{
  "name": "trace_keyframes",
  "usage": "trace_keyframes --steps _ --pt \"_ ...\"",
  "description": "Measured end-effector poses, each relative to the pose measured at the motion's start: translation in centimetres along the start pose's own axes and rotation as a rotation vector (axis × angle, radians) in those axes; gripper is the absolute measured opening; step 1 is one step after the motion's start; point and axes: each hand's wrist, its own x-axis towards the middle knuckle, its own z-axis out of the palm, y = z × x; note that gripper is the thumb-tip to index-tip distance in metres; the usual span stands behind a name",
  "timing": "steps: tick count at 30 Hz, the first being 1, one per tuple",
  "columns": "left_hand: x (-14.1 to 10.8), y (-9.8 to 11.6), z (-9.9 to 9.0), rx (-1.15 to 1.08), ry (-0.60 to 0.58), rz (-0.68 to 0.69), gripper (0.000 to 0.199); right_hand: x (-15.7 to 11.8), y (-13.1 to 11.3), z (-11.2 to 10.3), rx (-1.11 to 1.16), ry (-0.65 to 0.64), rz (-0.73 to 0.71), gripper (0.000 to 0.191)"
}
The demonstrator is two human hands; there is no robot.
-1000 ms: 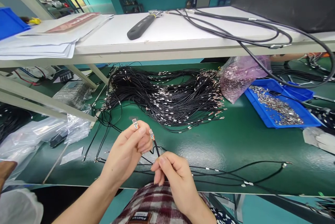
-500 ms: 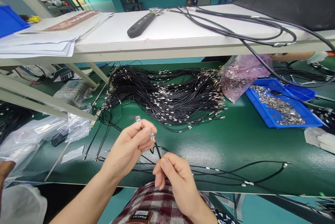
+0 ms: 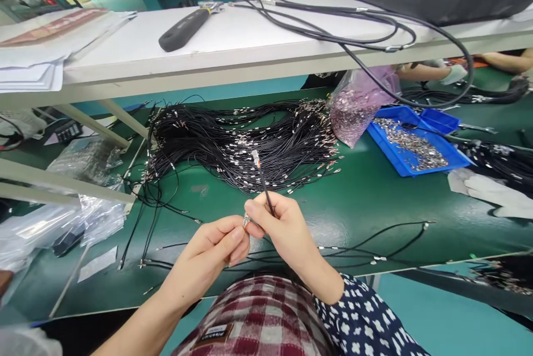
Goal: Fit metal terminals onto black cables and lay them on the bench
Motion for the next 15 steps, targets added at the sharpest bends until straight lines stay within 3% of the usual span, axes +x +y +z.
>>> trace_keyframes --steps 7,15 --pt "0.07 -0.31 -0.11 -0.045 0.026 -0.038 0.026 0.12 0.33 -0.20 0.038 0.021 0.073 0.039" --pt "0.48 -0.05 -0.08 0.034 0.187 -0.042 0.029 -0.32 0.36 0.04 -0.044 0.022 0.022 0.034"
